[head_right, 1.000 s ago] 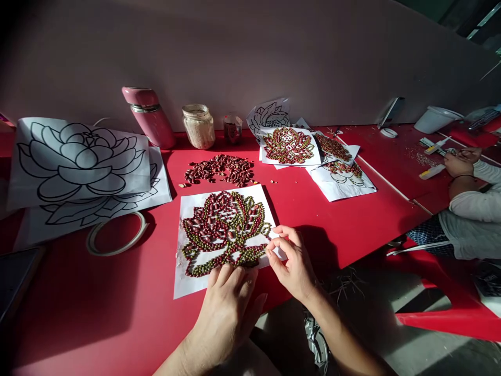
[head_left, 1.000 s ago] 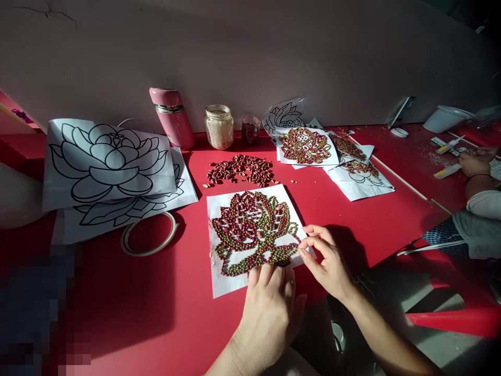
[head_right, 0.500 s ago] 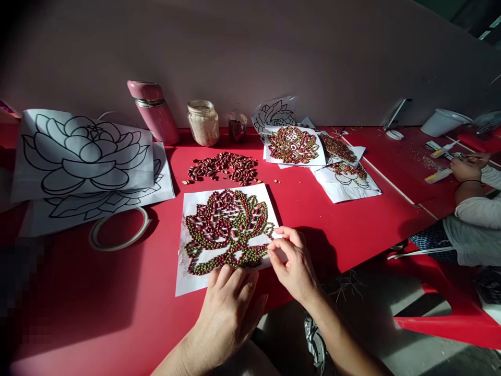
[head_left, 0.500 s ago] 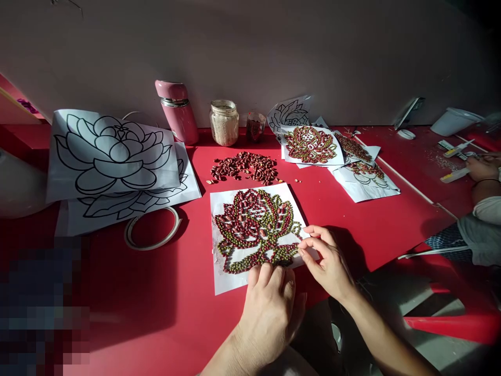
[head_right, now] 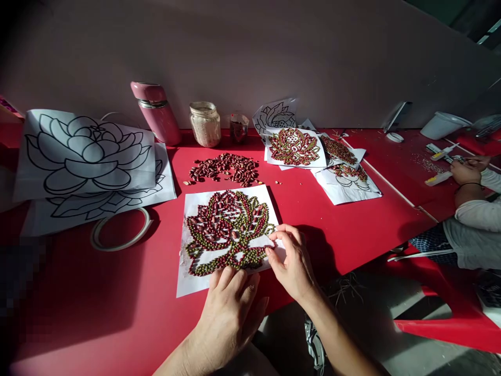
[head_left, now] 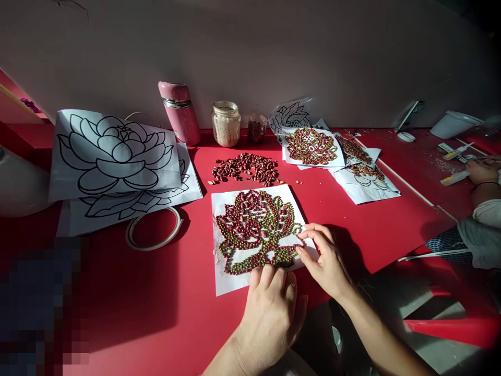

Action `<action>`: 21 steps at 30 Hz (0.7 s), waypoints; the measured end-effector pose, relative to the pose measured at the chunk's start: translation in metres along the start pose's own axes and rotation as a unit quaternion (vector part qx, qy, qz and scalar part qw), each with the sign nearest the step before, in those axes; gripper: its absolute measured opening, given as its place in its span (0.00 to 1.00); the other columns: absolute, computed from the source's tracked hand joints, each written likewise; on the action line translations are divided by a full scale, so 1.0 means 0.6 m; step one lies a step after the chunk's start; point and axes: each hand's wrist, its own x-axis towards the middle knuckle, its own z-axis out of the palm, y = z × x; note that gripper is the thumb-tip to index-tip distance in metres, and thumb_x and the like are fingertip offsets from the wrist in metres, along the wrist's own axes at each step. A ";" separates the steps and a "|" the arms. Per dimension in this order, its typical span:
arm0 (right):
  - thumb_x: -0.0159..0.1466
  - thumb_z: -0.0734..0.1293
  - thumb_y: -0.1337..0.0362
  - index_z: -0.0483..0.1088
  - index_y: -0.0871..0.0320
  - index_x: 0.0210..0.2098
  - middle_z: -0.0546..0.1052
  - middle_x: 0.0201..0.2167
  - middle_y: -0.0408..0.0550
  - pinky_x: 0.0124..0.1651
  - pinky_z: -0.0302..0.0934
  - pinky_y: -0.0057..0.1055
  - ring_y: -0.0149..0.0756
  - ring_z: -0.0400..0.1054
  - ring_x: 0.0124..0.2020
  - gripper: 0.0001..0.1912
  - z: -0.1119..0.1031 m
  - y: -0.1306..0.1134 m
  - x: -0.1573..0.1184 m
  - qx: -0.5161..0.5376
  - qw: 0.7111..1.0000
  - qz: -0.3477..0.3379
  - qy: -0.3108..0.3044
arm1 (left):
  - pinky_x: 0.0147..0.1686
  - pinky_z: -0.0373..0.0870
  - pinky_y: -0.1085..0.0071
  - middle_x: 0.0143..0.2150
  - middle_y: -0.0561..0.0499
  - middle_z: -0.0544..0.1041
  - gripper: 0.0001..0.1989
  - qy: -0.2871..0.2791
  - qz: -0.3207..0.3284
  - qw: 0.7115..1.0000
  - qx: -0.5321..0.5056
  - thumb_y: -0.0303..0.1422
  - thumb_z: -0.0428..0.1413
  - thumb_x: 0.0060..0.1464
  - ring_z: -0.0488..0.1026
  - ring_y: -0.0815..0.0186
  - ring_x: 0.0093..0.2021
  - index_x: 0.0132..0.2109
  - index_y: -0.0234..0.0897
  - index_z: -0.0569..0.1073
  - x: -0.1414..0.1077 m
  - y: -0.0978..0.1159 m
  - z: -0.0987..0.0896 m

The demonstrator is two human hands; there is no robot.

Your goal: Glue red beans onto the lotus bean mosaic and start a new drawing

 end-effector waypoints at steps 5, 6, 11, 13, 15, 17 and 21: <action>0.59 0.61 0.64 0.64 0.56 0.39 0.63 0.45 0.53 0.50 0.57 0.40 0.42 0.60 0.48 0.08 0.001 0.001 -0.001 0.004 1.000 0.006 -0.013 | 0.31 0.58 0.64 0.31 0.49 0.67 0.08 -0.001 -0.004 1.000 -0.002 0.30 0.49 0.53 0.57 0.65 0.31 0.39 0.34 0.69 0.000 0.001 -0.001; 0.59 0.61 0.63 0.64 0.56 0.39 0.64 0.45 0.53 0.50 0.57 0.41 0.42 0.60 0.48 0.08 -0.001 0.002 -0.001 0.011 1.000 0.009 -0.010 | 0.32 0.58 0.64 0.32 0.49 0.67 0.08 -0.003 -0.003 1.000 -0.001 0.30 0.49 0.53 0.57 0.65 0.31 0.40 0.34 0.69 0.000 0.001 -0.002; 0.62 0.58 0.60 0.65 0.55 0.39 0.66 0.45 0.52 0.43 0.61 0.37 0.41 0.62 0.47 0.08 -0.016 0.003 0.019 0.069 0.996 0.063 0.015 | 0.32 0.59 0.64 0.32 0.48 0.68 0.09 0.015 0.004 1.000 0.010 0.30 0.49 0.52 0.59 0.64 0.32 0.41 0.33 0.69 0.002 0.003 -0.004; 0.62 0.58 0.60 0.65 0.55 0.40 0.67 0.45 0.52 0.40 0.62 0.34 0.41 0.63 0.46 0.09 -0.019 0.001 0.043 0.087 0.994 0.062 0.029 | 0.31 0.58 0.65 0.31 0.48 0.68 0.09 0.047 0.007 0.999 0.014 0.30 0.51 0.50 0.59 0.64 0.31 0.40 0.33 0.69 0.003 0.002 0.001; 0.61 0.59 0.60 0.65 0.55 0.41 0.69 0.43 0.51 0.37 0.62 0.32 0.38 0.65 0.41 0.10 -0.016 0.000 0.077 0.107 0.992 0.051 0.032 | 0.28 0.57 0.66 0.29 0.49 0.68 0.09 0.091 0.015 0.996 0.016 0.31 0.53 0.47 0.60 0.64 0.30 0.38 0.34 0.70 0.003 -0.001 0.011; 0.61 0.59 0.61 0.65 0.56 0.42 0.70 0.40 0.50 0.36 0.62 0.30 0.35 0.66 0.37 0.11 -0.006 -0.002 0.120 0.124 0.991 0.037 0.020 | 0.28 0.57 0.67 0.28 0.50 0.68 0.08 0.137 0.014 0.990 0.018 0.31 0.54 0.44 0.60 0.65 0.29 0.36 0.35 0.70 0.002 -0.006 0.024; 0.61 0.59 0.65 0.65 0.58 0.43 0.72 0.36 0.47 0.37 0.63 0.27 0.32 0.67 0.35 0.11 0.036 -0.002 0.217 0.080 0.996 0.005 -0.029 | 0.28 0.59 0.67 0.26 0.51 0.67 0.09 0.164 0.012 0.985 0.057 0.35 0.56 0.42 0.62 0.65 0.29 0.33 0.36 0.69 -0.003 -0.016 0.047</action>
